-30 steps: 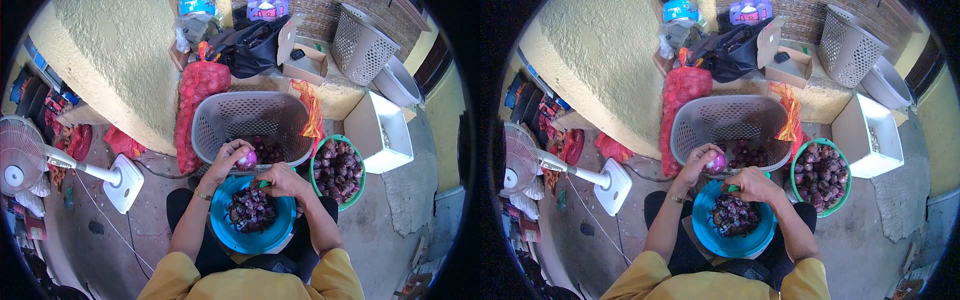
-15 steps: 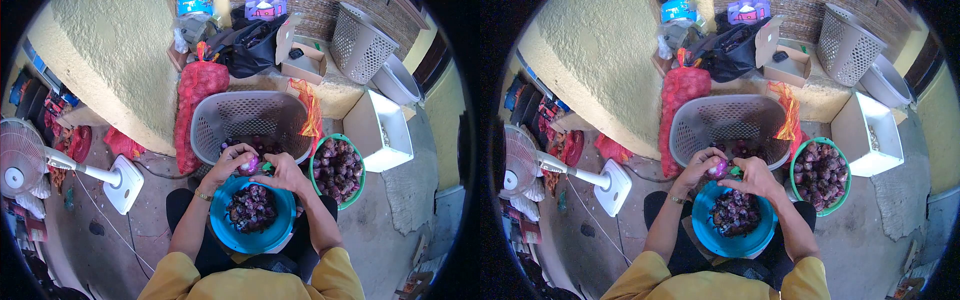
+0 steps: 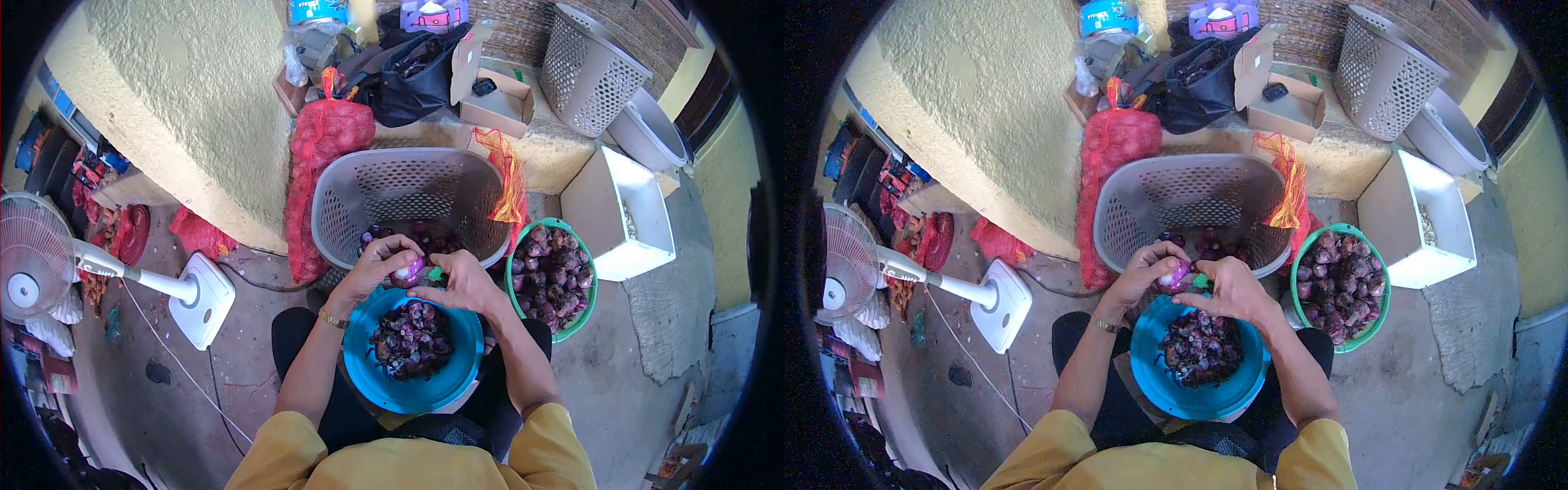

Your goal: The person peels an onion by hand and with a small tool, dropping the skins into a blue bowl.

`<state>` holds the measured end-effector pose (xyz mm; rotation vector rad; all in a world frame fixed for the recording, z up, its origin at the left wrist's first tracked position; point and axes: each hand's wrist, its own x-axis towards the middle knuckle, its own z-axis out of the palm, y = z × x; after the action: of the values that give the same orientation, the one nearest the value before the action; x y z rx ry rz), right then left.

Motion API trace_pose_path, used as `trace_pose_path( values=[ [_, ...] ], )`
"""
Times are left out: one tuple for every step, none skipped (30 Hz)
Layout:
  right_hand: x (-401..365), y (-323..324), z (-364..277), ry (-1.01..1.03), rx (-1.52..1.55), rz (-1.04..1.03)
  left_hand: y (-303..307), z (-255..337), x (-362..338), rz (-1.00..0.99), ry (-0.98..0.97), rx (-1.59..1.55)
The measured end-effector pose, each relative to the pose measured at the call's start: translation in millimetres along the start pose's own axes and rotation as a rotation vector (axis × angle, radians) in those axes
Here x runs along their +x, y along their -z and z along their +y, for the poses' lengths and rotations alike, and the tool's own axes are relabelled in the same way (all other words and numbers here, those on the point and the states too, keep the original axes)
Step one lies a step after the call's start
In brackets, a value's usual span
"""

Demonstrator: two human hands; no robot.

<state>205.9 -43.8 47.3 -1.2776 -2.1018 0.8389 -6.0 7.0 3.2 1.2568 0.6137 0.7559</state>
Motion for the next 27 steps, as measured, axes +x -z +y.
trace_pose_path(
  values=[
    [0,0,0,0.0,0.0,0.0,0,0,0,-0.004,0.002,0.001],
    [0,-1,1,0.006,-0.006,-0.01,0,-1,0,-0.005,0.002,0.0],
    [0,-1,1,0.011,-0.013,-0.019,0,0,0,-0.006,-0.002,0.006],
    [0,0,1,0.011,-0.013,-0.019,-1,0,0,-0.006,-0.005,0.011],
    [0,0,1,0.016,0.009,-0.03,-1,1,-1,-0.006,-0.005,0.011],
    [0,0,1,0.02,0.03,-0.041,-1,1,-1,-0.011,0.0,0.006],
    [0,-1,3,0.019,0.03,-0.04,-1,2,-1,-0.016,0.005,0.0],
    [0,-3,6,0.05,0.039,-0.035,-2,2,-1,-0.017,0.005,-0.001],
    [0,-5,9,0.082,0.047,-0.03,-2,2,-1,-0.018,0.008,-0.003],
    [1,-6,11,0.083,0.047,-0.03,-1,2,-1,-0.019,0.011,-0.005],
    [1,-7,12,0.105,0.034,-0.033,-1,2,-1,-0.018,0.011,-0.005],
    [1,-7,13,0.127,0.02,-0.035,-1,1,-1,-0.018,0.013,-0.021],
    [1,-7,13,0.127,0.02,-0.035,-1,1,-1,-0.018,0.015,-0.037],
    [1,-7,11,0.126,0.036,-0.042,-1,1,-1,-0.018,0.016,-0.037],
    [1,-7,11,0.125,0.052,-0.049,0,1,-1,-0.032,0.011,-0.029],
    [1,-8,12,0.125,0.051,-0.049,0,0,0,-0.046,0.006,-0.02],
    [1,-10,15,0.135,0.051,-0.049,0,0,0,-0.046,0.006,-0.02],
    [1,-12,18,0.144,0.05,-0.048,0,-1,0,-0.039,0.003,-0.024],
    [1,-13,19,0.145,0.05,-0.048,0,-1,0,-0.031,-0.001,-0.026],
    [1,-14,19,0.168,0.04,-0.027,0,-2,-1,-0.031,-0.001,-0.026],
    [1,-14,20,0.19,0.029,-0.006,0,-2,-1,-0.024,0.008,-0.038],
    [1,-14,19,0.19,0.028,-0.006,0,-1,-1,-0.018,0.016,-0.05],
    [0,-13,18,0.19,0.009,0.002,0,-2,0,-0.017,0.014,-0.05],
    [0,-12,16,0.189,-0.009,0.009,1,-4,1,-0.009,0.0,-0.034],
    [0,-11,14,0.19,-0.009,0.009,2,-5,2,0.0,-0.014,-0.018],
    [-1,-9,11,0.184,-0.054,0.001,3,-7,2,-0.001,-0.014,-0.018],
    [-1,-8,10,0.178,-0.098,-0.007,3,-7,2,0.014,-0.015,-0.031]
  ],
)
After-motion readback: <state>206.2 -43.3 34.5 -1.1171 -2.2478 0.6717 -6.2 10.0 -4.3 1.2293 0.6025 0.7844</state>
